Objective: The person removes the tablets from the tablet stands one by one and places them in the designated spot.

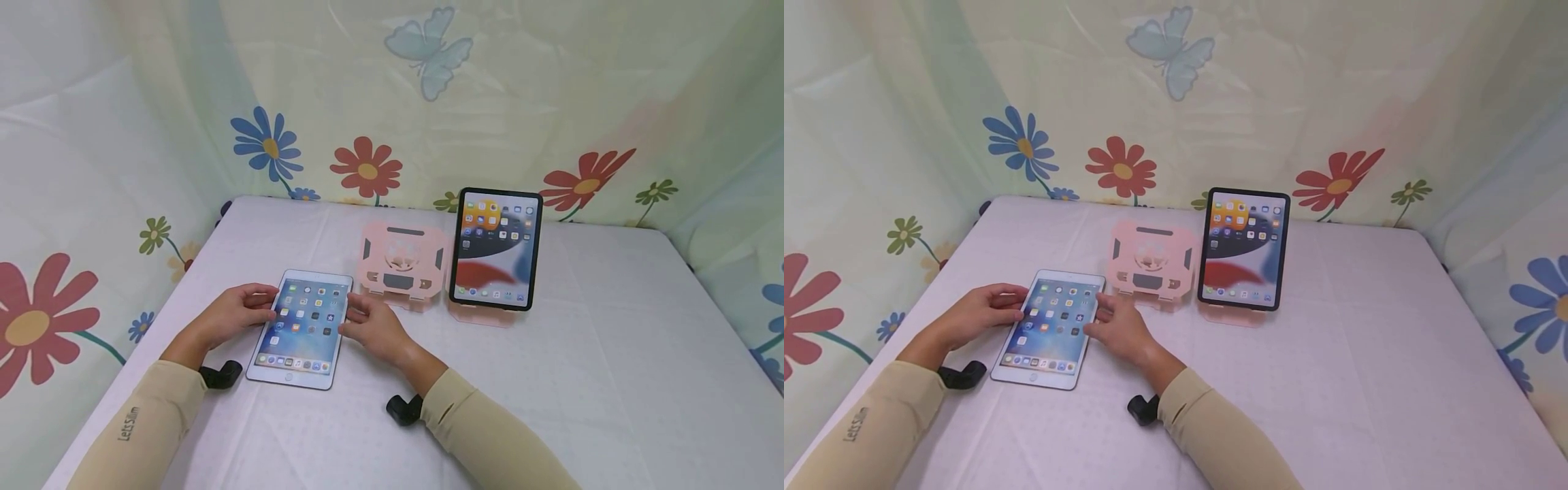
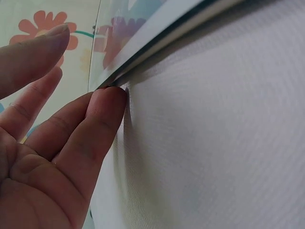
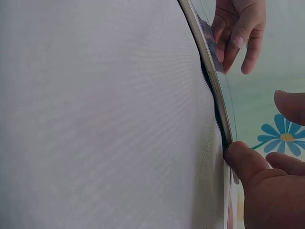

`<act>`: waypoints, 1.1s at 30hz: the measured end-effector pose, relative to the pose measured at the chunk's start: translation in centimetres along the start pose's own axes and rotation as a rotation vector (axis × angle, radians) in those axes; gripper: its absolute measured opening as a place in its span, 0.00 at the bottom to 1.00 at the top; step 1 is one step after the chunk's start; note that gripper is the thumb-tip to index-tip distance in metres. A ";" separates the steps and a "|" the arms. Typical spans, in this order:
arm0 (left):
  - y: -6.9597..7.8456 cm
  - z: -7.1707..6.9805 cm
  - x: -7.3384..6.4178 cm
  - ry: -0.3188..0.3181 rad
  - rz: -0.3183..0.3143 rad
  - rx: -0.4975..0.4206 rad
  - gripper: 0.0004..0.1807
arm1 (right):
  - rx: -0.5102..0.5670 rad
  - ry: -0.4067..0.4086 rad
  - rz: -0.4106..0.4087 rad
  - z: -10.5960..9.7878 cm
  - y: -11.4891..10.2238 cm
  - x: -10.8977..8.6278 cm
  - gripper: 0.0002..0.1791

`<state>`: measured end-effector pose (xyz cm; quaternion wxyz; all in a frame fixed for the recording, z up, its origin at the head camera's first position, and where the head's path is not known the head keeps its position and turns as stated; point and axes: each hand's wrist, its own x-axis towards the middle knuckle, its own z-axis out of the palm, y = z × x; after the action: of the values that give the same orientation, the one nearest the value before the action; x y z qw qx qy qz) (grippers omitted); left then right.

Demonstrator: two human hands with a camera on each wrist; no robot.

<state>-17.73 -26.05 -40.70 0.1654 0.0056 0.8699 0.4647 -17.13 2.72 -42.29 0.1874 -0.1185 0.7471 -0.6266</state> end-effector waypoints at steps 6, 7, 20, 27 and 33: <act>0.1 0.0 0.0 -0.002 -0.015 -0.006 0.31 | 0.004 -0.007 -0.003 0.0 0.0 -0.1 0.37; 0.1 0.0 0.1 -0.002 -0.015 -0.005 0.31 | 0.004 -0.007 -0.004 0.0 0.0 -0.1 0.37; 0.2 -0.2 0.0 -0.034 -0.019 0.005 0.32 | 0.016 -0.041 0.010 -0.1 0.2 -0.1 0.41; 0.7 -0.3 -0.3 -0.072 -0.007 0.027 0.39 | -0.018 -0.055 -0.022 -0.9 -0.4 -1.0 0.38; 1.8 -0.3 -0.6 -0.070 0.059 0.059 0.40 | -0.089 -0.029 -0.173 -3.0 -1.4 -2.2 0.33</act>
<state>-17.52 -25.31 -38.90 0.1817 0.0523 0.8763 0.4431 -16.51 6.01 -40.20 0.1378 -0.1997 0.7584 -0.6050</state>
